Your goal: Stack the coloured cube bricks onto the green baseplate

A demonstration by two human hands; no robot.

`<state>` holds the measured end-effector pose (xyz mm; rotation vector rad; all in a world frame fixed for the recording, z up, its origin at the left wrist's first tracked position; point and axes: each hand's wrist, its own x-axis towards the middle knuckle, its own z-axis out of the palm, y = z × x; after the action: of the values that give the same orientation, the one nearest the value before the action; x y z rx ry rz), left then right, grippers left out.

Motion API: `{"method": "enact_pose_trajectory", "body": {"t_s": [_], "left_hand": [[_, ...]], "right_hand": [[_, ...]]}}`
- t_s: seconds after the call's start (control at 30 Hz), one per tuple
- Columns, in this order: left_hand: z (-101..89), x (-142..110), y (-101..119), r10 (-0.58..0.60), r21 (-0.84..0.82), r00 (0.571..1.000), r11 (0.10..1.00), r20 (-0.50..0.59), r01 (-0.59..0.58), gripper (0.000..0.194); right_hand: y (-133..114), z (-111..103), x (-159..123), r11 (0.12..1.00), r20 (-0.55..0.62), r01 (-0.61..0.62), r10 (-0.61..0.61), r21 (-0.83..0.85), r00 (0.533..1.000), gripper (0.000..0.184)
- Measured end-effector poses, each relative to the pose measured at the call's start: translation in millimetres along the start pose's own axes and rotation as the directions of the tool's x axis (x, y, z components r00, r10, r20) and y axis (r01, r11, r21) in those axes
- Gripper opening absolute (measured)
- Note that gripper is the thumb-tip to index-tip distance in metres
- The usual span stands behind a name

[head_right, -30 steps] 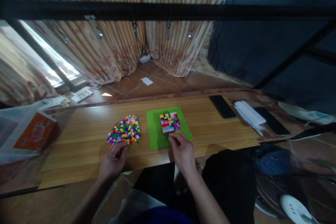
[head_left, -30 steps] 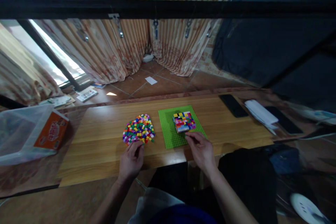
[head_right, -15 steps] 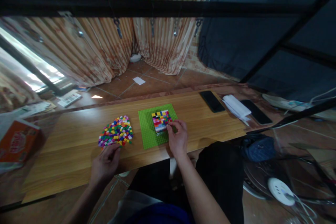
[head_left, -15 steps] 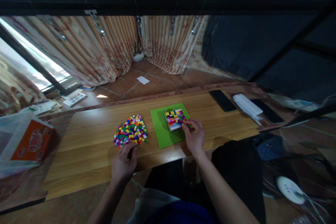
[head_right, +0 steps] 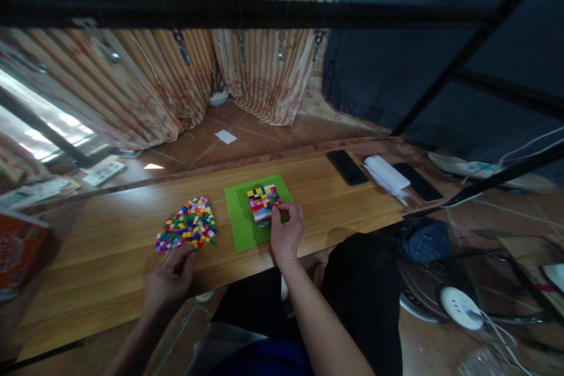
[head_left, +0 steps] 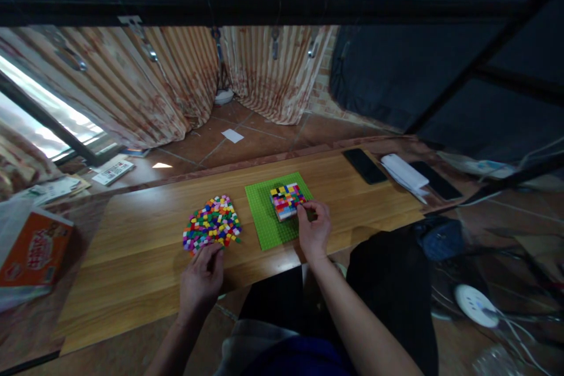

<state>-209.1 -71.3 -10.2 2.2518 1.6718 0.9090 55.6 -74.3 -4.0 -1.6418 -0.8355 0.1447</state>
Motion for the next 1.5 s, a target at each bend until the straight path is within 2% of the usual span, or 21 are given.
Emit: {"method": "enact_pose_trajectory", "body": {"t_s": [0.23,0.53,0.7,0.87,0.9,0.97,1.07,1.13,1.2,1.27,1.37,1.5], "left_hand": [[2.6,-0.8,-2.1,0.009,0.011,1.0,1.0,-0.008,-0.008,0.024],[5.6,-0.7,-2.4,-0.005,0.01,1.0,1.0,-0.015,0.005,0.026],[3.7,-0.1,-0.7,-0.008,-0.037,1.0,0.999,-0.002,0.008,0.023],[3.4,-3.7,1.6,0.008,-0.092,1.0,0.996,0.008,-0.007,0.02],[3.6,-4.0,1.8,0.014,-0.098,1.0,0.995,0.022,-0.012,0.019],[3.8,-4.4,1.9,0.023,-0.102,0.999,0.995,0.023,-0.021,0.017],[3.7,-5.1,2.5,0.015,-0.101,1.0,0.995,0.025,-0.012,0.016],[3.5,-5.8,3.4,0.001,-0.103,0.999,0.995,0.036,0.003,0.016],[3.5,-6.5,4.2,-0.011,-0.111,0.999,0.994,0.048,0.016,0.016],[3.7,-6.9,4.9,-0.022,-0.116,0.998,0.993,0.055,0.028,0.016],[4.2,-6.9,5.1,-0.031,-0.121,0.998,0.992,0.056,0.038,0.017],[4.4,-6.7,4.5,-0.024,-0.129,0.999,0.991,0.042,0.029,0.018]], "right_hand": [[3.7,-0.1,2.0,1.0,0.042,-0.001,0.001,-0.001,0.999,0.011],[5.4,1.5,3.9,0.998,0.042,-0.054,0.053,0.029,0.998,0.014],[7.7,-7.1,2.4,0.998,0.091,-0.053,0.049,0.038,0.995,0.02],[-2.3,-20.1,-9.5,0.995,0.025,0.1,-0.099,-0.029,0.995,0.022],[-6.8,-20.1,-14.5,0.99,0.052,0.14,-0.139,-0.018,0.989,0.021],[-17.4,-15.8,-27.8,0.979,0.222,0.2,-0.205,0.044,0.953,0.017],[-32.5,0.2,-53.0,0.955,0.511,0.292,-0.275,0.048,0.814,0.015],[-39.1,14.2,-67.9,0.926,0.614,0.377,-0.29,-0.012,0.734,0.015],[-42.7,27.2,-77.8,0.89,0.675,0.449,-0.282,-0.082,0.682,0.015],[-44.6,37.1,-82.4,0.851,0.705,0.499,-0.251,-0.166,0.664,0.014],[-46.6,44.9,-83.4,0.798,0.718,0.539,-0.205,-0.271,0.665,0.013],[-48.0,47.4,-82.7,0.792,0.719,0.545,-0.207,-0.275,0.663,0.014]]}}
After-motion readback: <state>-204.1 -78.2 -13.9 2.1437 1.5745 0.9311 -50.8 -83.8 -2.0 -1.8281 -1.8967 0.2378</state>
